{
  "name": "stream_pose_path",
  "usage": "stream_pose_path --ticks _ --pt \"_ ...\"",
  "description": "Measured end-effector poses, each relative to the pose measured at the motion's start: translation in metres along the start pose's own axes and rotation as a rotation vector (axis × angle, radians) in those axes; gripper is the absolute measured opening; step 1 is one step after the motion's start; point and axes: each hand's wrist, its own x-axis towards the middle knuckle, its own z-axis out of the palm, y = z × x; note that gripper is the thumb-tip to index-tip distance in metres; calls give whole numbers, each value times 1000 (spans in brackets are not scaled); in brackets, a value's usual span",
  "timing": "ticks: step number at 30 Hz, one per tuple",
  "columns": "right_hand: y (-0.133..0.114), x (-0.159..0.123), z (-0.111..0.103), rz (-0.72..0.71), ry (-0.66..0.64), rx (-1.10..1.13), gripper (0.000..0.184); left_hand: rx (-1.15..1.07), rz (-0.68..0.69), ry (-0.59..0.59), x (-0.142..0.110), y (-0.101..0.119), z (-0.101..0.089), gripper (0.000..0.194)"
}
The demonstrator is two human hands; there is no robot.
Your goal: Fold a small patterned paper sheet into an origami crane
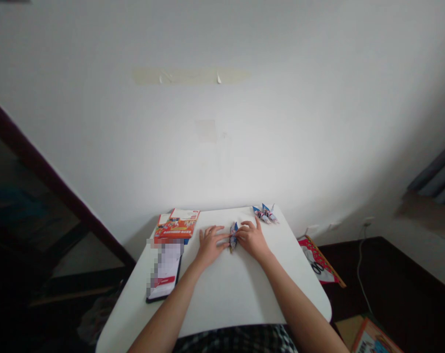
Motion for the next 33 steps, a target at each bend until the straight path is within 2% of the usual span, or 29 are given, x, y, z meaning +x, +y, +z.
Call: stream_pose_path --ticks 5,13,21,27,33 --pt "2 0 5 33 -10 48 23 -9 6 34 1 -2 3 33" --pt "3 0 17 64 -32 172 25 -19 27 123 3 -6 6 19" --pt "4 1 19 107 -61 212 25 -3 33 144 0 0 3 8" --pt "2 0 21 116 -53 201 23 -14 36 173 -2 4 1 10" --pt "0 0 18 100 -62 165 22 3 51 144 -2 4 -1 7"
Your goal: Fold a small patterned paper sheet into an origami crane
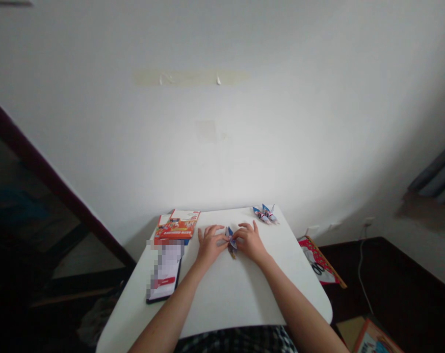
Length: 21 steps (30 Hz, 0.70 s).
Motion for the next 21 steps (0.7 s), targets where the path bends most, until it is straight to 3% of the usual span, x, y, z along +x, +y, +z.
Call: stream_pose_path --ticks 10,21 --pt "-2 0 -3 -1 -21 -34 17 -13 -69 -23 1 -1 3 11" --pt "-16 6 2 155 0 -79 13 -7 -191 15 4 3 3 4"
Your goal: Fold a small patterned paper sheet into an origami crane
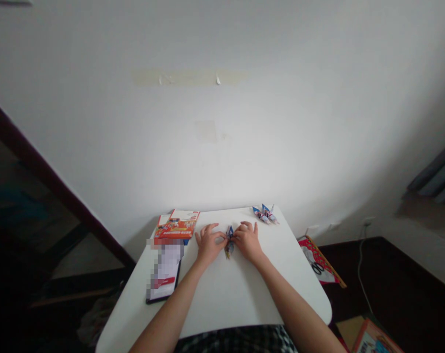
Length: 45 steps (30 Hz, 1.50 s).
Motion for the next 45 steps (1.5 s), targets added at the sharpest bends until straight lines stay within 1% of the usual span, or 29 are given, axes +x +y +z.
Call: stream_pose_path --ticks 4,11,17,22,30,35,40,45 --pt "-3 -2 0 45 21 5 13 13 -34 3 1 1 3 3" --pt "1 -5 1 7 40 54 19 19 -15 -2 1 -1 5 5" --pt "-2 -2 4 71 65 95 20 22 -21 14 2 0 8 9" --pt "-3 0 6 89 66 119 20 46 -22 22 3 -1 14 12" --pt "-3 1 11 128 106 53 18 66 -48 7 6 -1 18 14" --pt "-3 1 14 137 153 25 17 75 -67 -6 6 1 17 13" --pt "-4 2 14 148 133 15 16 82 -73 3 4 1 16 13" --pt "-4 3 15 147 114 18 13 65 -44 2 2 0 17 14"
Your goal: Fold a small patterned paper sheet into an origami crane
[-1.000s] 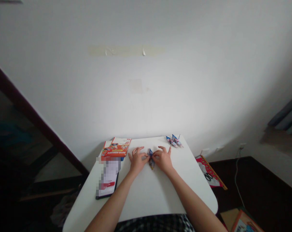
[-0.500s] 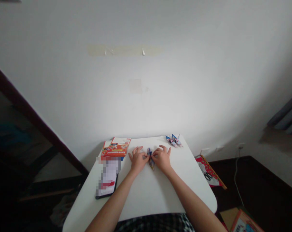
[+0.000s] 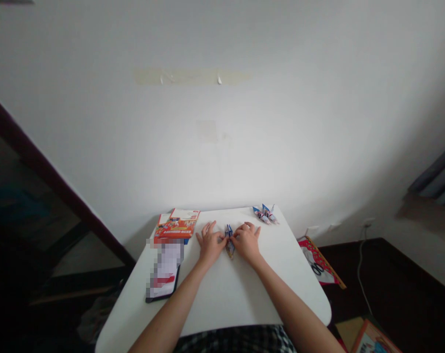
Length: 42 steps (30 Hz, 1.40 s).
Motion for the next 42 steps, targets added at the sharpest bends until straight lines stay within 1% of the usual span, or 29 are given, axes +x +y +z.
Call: stream_pose_path --ticks 5,9,14,17,20,22,24,28,31,35,42 --pt "-1 -2 0 19 -12 -9 12 5 9 -2 0 -1 0 15" --pt "-6 -5 -3 43 -32 -67 6 19 4 -20 1 1 0 19" --pt "-10 -5 -5 97 -50 -96 19 32 -20 -50 0 6 -2 21" --pt "-11 -5 -5 84 -58 -99 17 49 -17 -40 0 7 -2 20" --pt "-11 -6 -6 70 -55 -104 13 56 -15 9 -2 7 -2 13" --pt "-10 -7 -7 73 -42 -104 14 42 -5 26 -3 7 -4 20" --pt "-10 -8 -8 75 -30 -97 16 27 7 17 -3 8 -7 26" --pt "-9 -10 -10 82 -23 -87 20 48 7 -11 -3 8 -11 22" --pt "-9 -10 -11 95 -23 -110 21 72 22 -17 -1 4 -12 22" --pt "-9 -10 -11 95 -58 -149 24 94 24 -37 1 -3 -11 24" --pt "-11 -9 -12 106 -122 -207 33 134 56 -59 0 -7 -9 36"
